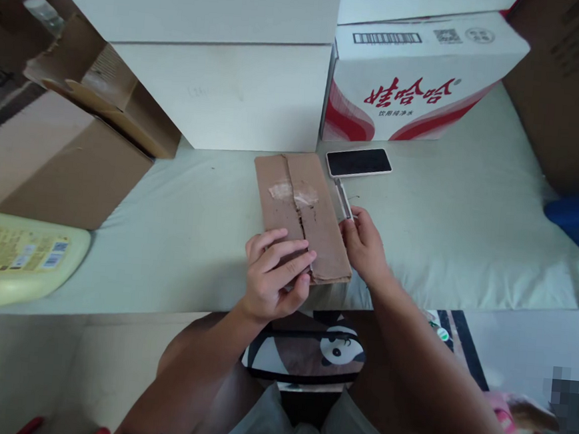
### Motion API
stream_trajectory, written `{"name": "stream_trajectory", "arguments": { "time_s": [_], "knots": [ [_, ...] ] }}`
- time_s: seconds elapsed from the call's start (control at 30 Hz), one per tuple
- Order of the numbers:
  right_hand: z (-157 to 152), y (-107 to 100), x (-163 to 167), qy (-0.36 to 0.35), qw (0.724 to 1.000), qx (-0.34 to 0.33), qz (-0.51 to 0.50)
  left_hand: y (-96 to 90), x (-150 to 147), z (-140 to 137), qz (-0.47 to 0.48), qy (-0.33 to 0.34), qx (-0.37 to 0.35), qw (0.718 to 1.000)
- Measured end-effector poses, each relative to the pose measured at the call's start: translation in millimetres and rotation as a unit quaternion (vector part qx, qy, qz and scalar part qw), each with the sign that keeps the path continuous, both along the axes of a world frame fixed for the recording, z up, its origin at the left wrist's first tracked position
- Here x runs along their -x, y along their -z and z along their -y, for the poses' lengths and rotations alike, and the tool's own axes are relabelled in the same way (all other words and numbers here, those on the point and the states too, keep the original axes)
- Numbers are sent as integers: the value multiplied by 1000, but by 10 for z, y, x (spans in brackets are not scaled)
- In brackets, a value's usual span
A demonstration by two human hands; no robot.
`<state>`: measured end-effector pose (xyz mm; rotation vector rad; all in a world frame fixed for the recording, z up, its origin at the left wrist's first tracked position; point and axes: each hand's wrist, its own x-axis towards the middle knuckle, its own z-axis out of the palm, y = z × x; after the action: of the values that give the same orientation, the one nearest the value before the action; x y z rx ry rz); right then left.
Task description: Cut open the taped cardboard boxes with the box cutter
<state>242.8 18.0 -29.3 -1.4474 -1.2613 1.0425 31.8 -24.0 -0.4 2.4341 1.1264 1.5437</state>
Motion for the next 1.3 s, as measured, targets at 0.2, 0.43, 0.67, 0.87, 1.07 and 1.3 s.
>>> {"name": "stream_trajectory", "arguments": {
  "time_s": [0.2,0.43,0.67,0.87,1.07,1.3],
  "knots": [
    [1,-11,26,42,997,17,64,10,4,-14,-1,-2,-1,1000],
    [5,-5,-5,55,996,33,55,-7,-3,-20,-5,-3,-12,1000],
    [-34,-3,-82,107,993,49,29,7,-27,-4,2,-5,-7,1000],
    [-129,-198,-92,55,993,-106,-25,12,-42,15,18,-6,-2,1000],
    [-20,-620,-45,-1,973,-231,-11,3,-16,27,9,1,0,1000],
    [284,-1026,252,-31,984,-175,-9,-11,13,30,3,10,-3,1000]
  ]
}}
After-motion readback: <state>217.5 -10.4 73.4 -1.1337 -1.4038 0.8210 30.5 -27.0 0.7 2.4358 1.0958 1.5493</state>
